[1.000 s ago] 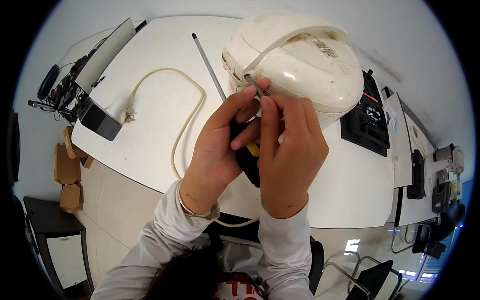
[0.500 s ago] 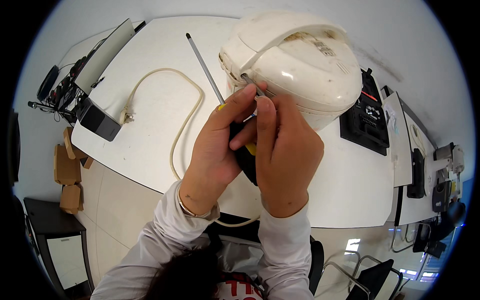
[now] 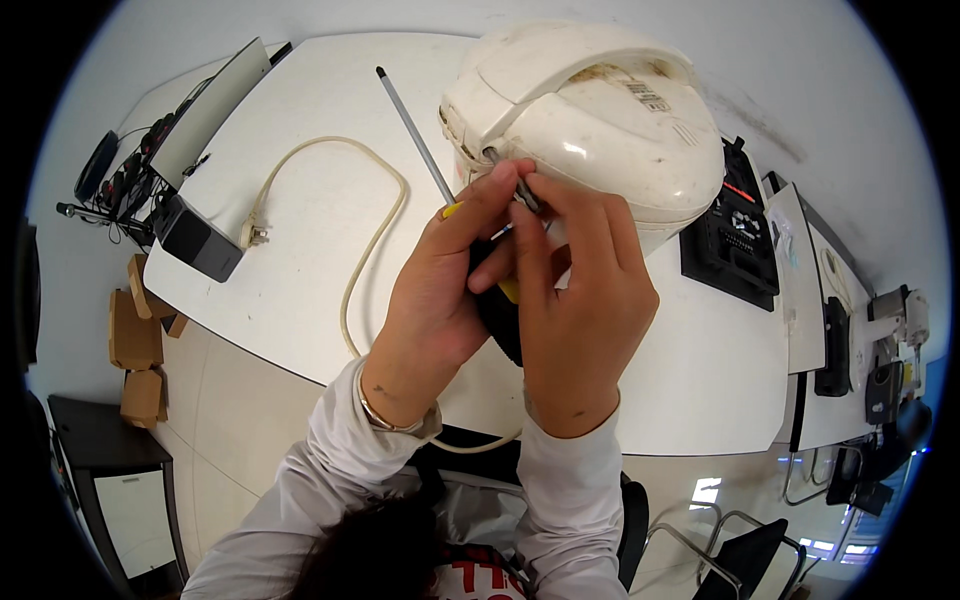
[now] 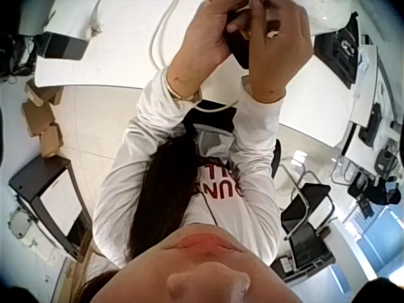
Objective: The person uses a screwdriver to loosen and remove screws from the side of a white rice cooker. They rotate the appliance to access different screw locations and continue unscrewing throughout the clip.
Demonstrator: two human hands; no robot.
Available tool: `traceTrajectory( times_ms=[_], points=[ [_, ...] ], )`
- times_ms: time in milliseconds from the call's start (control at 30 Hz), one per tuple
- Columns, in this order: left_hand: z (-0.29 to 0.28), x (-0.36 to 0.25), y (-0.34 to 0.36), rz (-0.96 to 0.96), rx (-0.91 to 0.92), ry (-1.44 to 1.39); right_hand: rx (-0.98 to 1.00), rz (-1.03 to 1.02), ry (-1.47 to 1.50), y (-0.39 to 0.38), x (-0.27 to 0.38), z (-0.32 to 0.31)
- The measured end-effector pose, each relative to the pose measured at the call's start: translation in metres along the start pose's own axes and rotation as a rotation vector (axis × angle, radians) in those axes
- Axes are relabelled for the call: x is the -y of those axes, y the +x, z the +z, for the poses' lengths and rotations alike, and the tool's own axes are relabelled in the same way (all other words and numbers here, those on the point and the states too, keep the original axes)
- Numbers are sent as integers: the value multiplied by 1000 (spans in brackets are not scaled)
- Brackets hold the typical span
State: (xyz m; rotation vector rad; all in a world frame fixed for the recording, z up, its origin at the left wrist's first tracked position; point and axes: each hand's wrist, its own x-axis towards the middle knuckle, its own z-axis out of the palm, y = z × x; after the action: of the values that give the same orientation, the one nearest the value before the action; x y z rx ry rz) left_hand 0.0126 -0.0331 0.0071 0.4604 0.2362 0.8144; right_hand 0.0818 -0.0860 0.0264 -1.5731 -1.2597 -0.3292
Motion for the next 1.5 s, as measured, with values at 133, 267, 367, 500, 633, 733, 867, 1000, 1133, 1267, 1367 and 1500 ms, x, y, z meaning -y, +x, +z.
traceTrajectory(
  times_ms=[133, 267, 367, 500, 633, 733, 867, 1000, 1133, 1267, 1367, 1500],
  points=[
    [-3, -1, -4, -5, 24, -42, 99, 58, 16, -4, -5, 0],
    [-8, -3, -3, -7, 98, -45, 115, 53, -70, -3, -3, 0],
    [-7, -3, -2, -31, 75, -71, 47, 46, -44, -3, -3, 3],
    [-9, -3, -2, -48, 78, -123, -20, 88, 26, -1, 3, 6],
    [-9, 0, -1, -56, 92, -110, -77, -46, 18, 0, 0, 7],
    [-8, 1, 1, -46, 52, -100, -75, -90, 0, 0, -4, 6],
    [-9, -3, 0, -46, 14, -94, -16, 30, 62, -1, 5, 3],
    [-4, -2, -1, -52, 15, -132, 29, 41, 18, -3, -7, 3],
    [-7, -2, -1, -50, 43, -134, 40, -5, -56, -4, -10, 6],
    [-8, -2, 0, -53, 41, -140, -23, 8, -38, -3, -2, 7],
    [-8, -2, 1, -28, 45, -93, -38, 9, -4, -1, 2, 6],
    [-7, 0, 2, -37, 37, -109, -65, -46, 31, -1, -3, 7]
  ],
)
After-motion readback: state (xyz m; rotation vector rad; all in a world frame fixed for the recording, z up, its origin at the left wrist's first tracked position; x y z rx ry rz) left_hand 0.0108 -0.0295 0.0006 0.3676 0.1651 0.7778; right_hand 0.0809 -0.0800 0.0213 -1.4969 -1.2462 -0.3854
